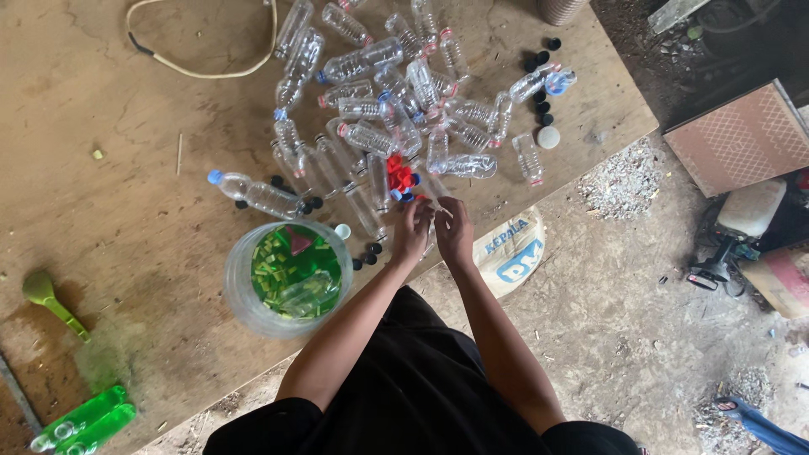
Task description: The person pours a green liquid from a large bottle into small plastic bottles using a funnel. The person places the filled bottles on the table and repeats the process with several bottles.
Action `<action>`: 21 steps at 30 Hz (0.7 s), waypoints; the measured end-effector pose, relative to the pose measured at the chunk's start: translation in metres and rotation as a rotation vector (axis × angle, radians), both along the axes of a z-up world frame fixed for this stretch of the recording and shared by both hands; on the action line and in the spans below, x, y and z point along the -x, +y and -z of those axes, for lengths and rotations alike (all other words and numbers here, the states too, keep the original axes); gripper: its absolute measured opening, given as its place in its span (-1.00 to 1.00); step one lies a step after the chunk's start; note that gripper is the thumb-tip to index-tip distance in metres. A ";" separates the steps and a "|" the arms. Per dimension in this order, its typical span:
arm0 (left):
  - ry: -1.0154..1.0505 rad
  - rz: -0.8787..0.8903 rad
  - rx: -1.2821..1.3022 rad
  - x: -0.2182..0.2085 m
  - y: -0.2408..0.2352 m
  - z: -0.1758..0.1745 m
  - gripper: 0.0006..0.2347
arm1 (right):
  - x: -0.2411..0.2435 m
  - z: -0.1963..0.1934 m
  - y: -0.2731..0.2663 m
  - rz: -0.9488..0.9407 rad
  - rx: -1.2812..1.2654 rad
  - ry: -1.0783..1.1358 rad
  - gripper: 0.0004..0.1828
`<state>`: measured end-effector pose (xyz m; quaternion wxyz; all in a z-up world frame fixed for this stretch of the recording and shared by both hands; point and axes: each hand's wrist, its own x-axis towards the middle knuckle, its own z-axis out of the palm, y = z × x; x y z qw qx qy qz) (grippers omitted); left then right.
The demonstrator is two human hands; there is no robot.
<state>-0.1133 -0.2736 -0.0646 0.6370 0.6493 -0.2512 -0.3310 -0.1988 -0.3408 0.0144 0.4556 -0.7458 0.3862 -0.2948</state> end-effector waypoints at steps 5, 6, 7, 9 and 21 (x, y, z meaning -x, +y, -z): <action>-0.134 -0.043 -0.107 -0.009 -0.014 0.039 -0.73 | -0.002 0.041 -0.028 -0.011 0.047 0.055 -0.71; -0.169 -0.066 -0.126 -0.011 -0.014 0.042 -0.74 | -0.005 0.049 -0.032 -0.014 0.045 0.077 -0.71; -0.173 -0.111 -0.197 -0.014 -0.012 0.043 -0.73 | -0.008 0.057 -0.033 -0.035 0.000 0.095 -0.73; -0.175 -0.202 -0.339 -0.020 -0.005 0.040 -0.70 | -0.020 0.071 -0.031 -0.079 -0.088 0.134 -0.76; -0.218 -0.557 -0.748 -0.058 0.027 0.057 -0.19 | -0.080 0.147 0.023 -0.310 -0.326 0.295 -0.61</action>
